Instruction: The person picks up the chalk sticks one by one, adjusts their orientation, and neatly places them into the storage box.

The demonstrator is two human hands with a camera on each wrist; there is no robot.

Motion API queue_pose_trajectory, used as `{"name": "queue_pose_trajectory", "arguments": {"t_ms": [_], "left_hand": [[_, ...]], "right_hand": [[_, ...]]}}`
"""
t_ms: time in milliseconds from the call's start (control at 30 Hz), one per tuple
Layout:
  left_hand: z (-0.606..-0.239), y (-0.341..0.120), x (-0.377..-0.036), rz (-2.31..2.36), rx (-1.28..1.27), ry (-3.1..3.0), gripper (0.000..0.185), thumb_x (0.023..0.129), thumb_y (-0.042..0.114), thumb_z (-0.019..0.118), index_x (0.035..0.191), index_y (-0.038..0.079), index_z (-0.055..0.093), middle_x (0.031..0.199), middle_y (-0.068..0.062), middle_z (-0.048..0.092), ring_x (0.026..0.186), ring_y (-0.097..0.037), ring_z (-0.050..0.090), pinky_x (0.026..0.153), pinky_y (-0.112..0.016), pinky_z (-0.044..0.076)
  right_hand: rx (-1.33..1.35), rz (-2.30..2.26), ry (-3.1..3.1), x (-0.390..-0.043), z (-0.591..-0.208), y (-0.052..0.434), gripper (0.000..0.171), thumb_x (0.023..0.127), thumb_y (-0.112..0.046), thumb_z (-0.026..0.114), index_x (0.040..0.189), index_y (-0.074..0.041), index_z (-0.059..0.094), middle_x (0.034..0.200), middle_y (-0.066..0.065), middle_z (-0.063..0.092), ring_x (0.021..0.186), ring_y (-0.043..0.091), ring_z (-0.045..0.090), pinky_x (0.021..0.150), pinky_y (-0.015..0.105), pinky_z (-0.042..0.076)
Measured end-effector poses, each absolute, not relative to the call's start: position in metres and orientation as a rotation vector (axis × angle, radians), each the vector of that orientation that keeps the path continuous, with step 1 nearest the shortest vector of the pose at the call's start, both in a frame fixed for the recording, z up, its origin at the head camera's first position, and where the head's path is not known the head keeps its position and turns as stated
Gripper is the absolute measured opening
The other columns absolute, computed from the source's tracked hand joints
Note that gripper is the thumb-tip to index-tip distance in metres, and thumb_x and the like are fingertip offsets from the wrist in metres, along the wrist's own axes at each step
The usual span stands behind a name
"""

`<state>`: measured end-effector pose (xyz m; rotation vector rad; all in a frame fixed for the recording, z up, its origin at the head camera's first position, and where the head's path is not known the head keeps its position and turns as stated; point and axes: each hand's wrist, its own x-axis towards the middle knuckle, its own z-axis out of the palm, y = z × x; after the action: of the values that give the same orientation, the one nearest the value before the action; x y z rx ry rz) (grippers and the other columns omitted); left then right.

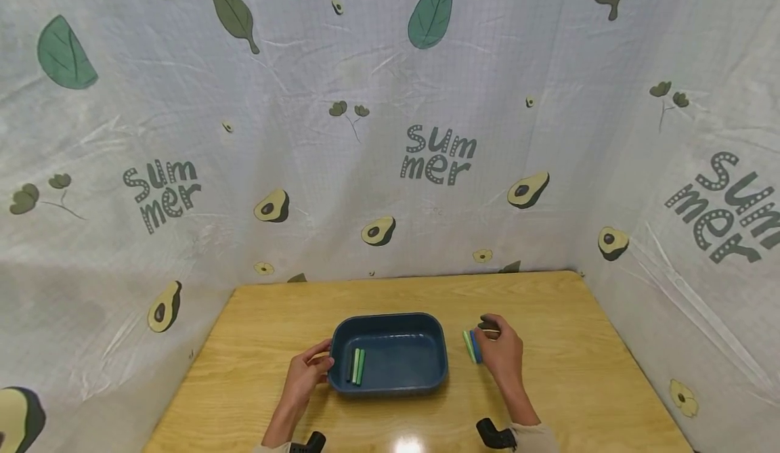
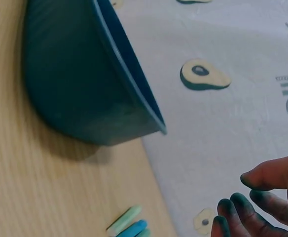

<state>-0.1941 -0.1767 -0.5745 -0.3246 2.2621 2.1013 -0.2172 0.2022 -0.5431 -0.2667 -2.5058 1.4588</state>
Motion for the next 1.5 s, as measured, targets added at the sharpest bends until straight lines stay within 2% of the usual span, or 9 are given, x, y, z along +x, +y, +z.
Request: {"name": "queue_pose_trajectory", "arguments": {"t_ms": [433, 700, 800, 900, 1200, 1267, 1367, 1433, 1500], "left_hand": [[-0.574, -0.177, -0.193, 2.094, -0.337, 2.258, 0.046, 0.091, -0.001, 0.061, 0.136, 0.000, 0.056, 0.128, -0.025, 0.058, 0.085, -0.012, 0.061, 0.061, -0.030, 0.054], [-0.573, -0.180, -0.197, 2.116, -0.309, 2.277, 0.046, 0.091, 0.000, 0.061, 0.137, 0.001, 0.056, 0.128, -0.024, 0.058, 0.089, -0.014, 0.062, 0.061, -0.029, 0.054], [-0.573, -0.179, -0.198, 2.115, -0.315, 2.277, 0.046, 0.091, 0.000, 0.061, 0.136, 0.001, 0.057, 0.128, -0.023, 0.058, 0.091, -0.016, 0.063, 0.061, -0.028, 0.054], [-0.573, -0.179, -0.198, 2.111, -0.314, 2.279, 0.045, 0.091, 0.000, 0.061, 0.136, 0.001, 0.057, 0.128, -0.024, 0.058, 0.091, -0.016, 0.063, 0.061, -0.027, 0.054], [-0.574, -0.178, -0.197, 2.111, -0.317, 2.269, 0.045, 0.091, 0.000, 0.061, 0.136, 0.001, 0.057, 0.129, -0.024, 0.058, 0.089, -0.013, 0.062, 0.062, -0.028, 0.054], [-0.574, -0.178, -0.196, 2.107, -0.314, 2.273, 0.045, 0.091, 0.000, 0.061, 0.136, 0.001, 0.057, 0.128, -0.024, 0.058, 0.089, -0.013, 0.062, 0.062, -0.029, 0.055], [-0.574, -0.177, -0.196, 2.103, -0.313, 2.273, 0.045, 0.092, 0.001, 0.061, 0.137, 0.001, 0.056, 0.129, -0.024, 0.058, 0.089, -0.013, 0.062, 0.062, -0.029, 0.055], [-0.574, -0.177, -0.195, 2.101, -0.315, 2.272, 0.045, 0.092, 0.001, 0.061, 0.137, 0.001, 0.056, 0.129, -0.023, 0.058, 0.089, -0.013, 0.062, 0.062, -0.029, 0.055], [-0.574, -0.177, -0.195, 2.100, -0.317, 2.270, 0.045, 0.092, 0.001, 0.061, 0.137, 0.001, 0.056, 0.129, -0.023, 0.058, 0.089, -0.013, 0.062, 0.062, -0.029, 0.055]], "right_hand": [[-0.407, 1.405, -2.432, -0.210, -0.566, 0.210, 0.037, 0.093, -0.018, 0.066, 0.126, -0.003, 0.061, 0.115, 0.020, 0.070, 0.100, 0.032, 0.067, 0.071, 0.023, 0.051], [-0.495, 1.475, -2.331, -0.214, -0.574, 0.205, 0.038, 0.092, -0.016, 0.067, 0.127, -0.002, 0.060, 0.116, 0.022, 0.069, 0.104, 0.034, 0.067, 0.069, 0.013, 0.046], [-0.512, 1.479, -2.300, -0.215, -0.578, 0.205, 0.038, 0.091, -0.014, 0.069, 0.126, -0.001, 0.061, 0.114, 0.023, 0.070, 0.094, 0.020, 0.070, 0.067, 0.009, 0.045], [-0.535, 1.478, -2.276, -0.215, -0.583, 0.206, 0.040, 0.089, -0.013, 0.070, 0.126, -0.001, 0.061, 0.112, 0.023, 0.071, 0.085, 0.005, 0.067, 0.066, 0.007, 0.044], [-0.604, 1.439, -2.246, -0.217, -0.593, 0.204, 0.040, 0.088, -0.016, 0.071, 0.124, -0.001, 0.063, 0.109, 0.021, 0.072, 0.073, -0.016, 0.052, 0.064, 0.002, 0.036], [-0.626, 1.437, -2.243, -0.218, -0.595, 0.204, 0.040, 0.088, -0.017, 0.071, 0.124, -0.001, 0.063, 0.109, 0.021, 0.072, 0.074, -0.009, 0.059, 0.064, 0.003, 0.037], [-0.656, 1.429, -2.243, -0.219, -0.599, 0.204, 0.039, 0.088, -0.017, 0.072, 0.123, -0.002, 0.063, 0.109, 0.020, 0.073, 0.085, 0.017, 0.071, 0.070, 0.013, 0.042], [-0.674, 1.425, -2.241, -0.219, -0.602, 0.204, 0.039, 0.087, -0.017, 0.072, 0.123, -0.002, 0.063, 0.108, 0.021, 0.073, 0.094, 0.032, 0.071, 0.074, 0.022, 0.045], [-0.684, 1.419, -2.243, -0.220, -0.605, 0.204, 0.039, 0.087, -0.017, 0.072, 0.122, -0.002, 0.063, 0.108, 0.021, 0.073, 0.098, 0.038, 0.069, 0.077, 0.030, 0.047]]}}
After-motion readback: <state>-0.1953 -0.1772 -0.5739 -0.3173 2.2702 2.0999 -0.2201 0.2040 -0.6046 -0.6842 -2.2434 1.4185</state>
